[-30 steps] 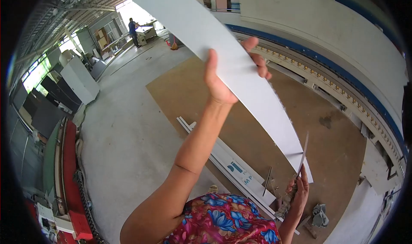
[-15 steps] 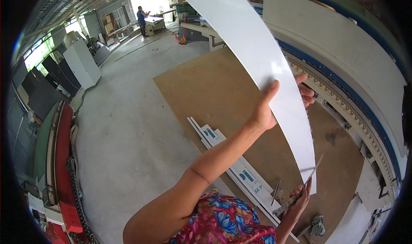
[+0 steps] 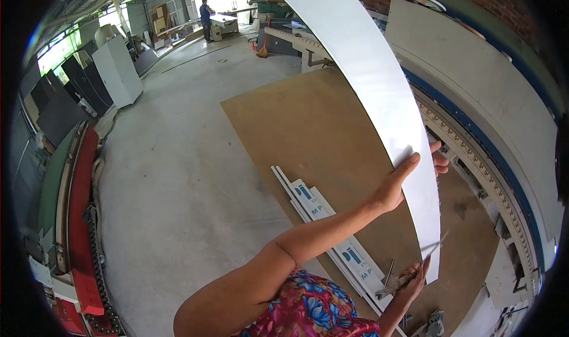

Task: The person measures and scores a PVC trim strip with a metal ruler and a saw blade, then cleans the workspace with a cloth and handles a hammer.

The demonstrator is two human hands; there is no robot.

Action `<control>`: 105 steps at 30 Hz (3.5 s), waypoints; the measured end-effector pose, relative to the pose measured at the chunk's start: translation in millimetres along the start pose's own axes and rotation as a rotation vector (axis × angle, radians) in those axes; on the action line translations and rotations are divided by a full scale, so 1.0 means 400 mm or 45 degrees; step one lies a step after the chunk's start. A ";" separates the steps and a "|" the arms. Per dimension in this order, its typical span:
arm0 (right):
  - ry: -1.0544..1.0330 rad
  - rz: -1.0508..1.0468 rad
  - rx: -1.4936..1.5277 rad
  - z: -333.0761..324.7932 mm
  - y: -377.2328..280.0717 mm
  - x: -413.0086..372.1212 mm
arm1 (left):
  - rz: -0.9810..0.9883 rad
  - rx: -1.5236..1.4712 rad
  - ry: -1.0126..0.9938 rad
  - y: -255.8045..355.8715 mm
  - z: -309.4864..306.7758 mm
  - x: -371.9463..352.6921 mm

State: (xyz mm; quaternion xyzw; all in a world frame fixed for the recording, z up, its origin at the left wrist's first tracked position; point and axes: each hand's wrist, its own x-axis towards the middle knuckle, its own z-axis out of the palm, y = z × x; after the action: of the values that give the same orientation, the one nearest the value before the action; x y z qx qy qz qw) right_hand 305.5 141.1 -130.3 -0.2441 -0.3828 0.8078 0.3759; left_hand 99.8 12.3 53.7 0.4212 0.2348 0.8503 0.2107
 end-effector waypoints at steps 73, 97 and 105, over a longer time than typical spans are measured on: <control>-0.451 0.020 -0.442 0.465 0.075 -0.053 | 0.143 -0.237 0.491 0.059 -0.287 -0.043; -0.692 -0.080 -0.376 0.647 0.071 -0.064 | 0.278 -0.241 0.700 0.057 -0.281 -0.023; -0.276 -0.211 -0.330 0.542 0.110 -0.059 | 0.347 -0.183 0.702 0.064 -0.273 -0.025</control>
State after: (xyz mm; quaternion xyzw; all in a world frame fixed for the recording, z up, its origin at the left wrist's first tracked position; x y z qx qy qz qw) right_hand 153.1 9.5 -35.7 -0.1696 -0.5407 0.7397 0.3630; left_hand 12.3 -37.9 3.8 0.1863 0.1637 0.9673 0.0524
